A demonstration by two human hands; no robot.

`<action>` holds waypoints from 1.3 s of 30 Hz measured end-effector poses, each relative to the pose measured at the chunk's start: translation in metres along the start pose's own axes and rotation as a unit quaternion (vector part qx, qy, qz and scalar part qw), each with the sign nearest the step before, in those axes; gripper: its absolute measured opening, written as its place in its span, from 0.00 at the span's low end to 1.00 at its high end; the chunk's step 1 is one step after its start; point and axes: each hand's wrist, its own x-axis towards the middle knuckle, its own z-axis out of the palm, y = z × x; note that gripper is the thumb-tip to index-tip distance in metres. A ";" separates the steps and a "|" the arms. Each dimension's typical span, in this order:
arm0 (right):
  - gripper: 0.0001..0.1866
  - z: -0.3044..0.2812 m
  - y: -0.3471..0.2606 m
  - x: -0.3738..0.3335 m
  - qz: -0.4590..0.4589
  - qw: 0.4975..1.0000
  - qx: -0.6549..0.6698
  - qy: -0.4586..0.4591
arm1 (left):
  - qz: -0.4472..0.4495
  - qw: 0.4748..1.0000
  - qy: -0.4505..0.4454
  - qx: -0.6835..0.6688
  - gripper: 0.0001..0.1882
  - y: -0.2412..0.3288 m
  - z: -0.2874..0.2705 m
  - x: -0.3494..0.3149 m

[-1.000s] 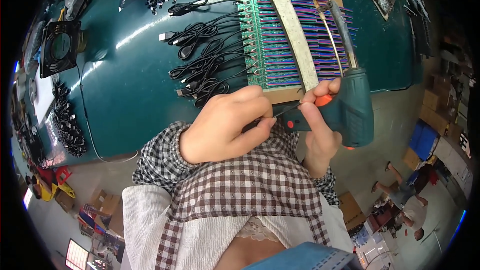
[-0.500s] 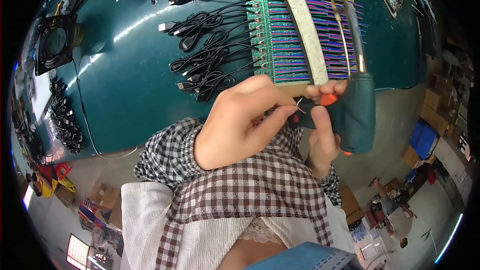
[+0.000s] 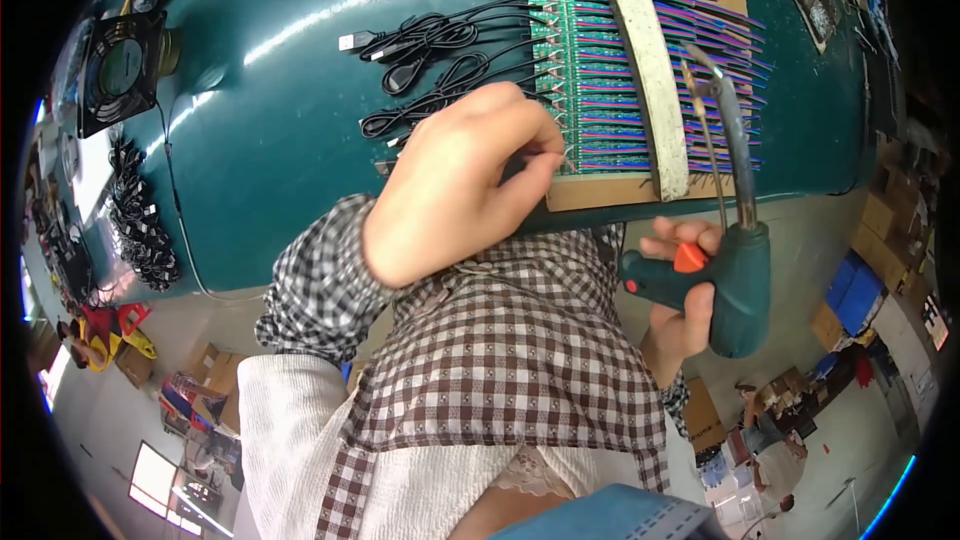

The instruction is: The person solders multiple colored wires onto a green printed circuit board using a soldering iron.

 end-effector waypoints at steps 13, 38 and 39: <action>0.25 -0.009 -0.018 -0.046 0.112 0.990 -0.082 0.000 | -0.010 1.000 -0.013 -0.019 0.05 -0.013 0.010 0.006; 0.27 -0.004 -0.017 -0.052 0.184 0.975 -0.123 0.027 | -0.028 0.998 -0.045 -0.038 0.04 -0.014 0.005 0.016; 0.27 -0.004 -0.016 -0.053 0.184 0.975 -0.123 0.027 | -0.025 0.998 -0.046 -0.037 0.04 -0.014 0.005 0.016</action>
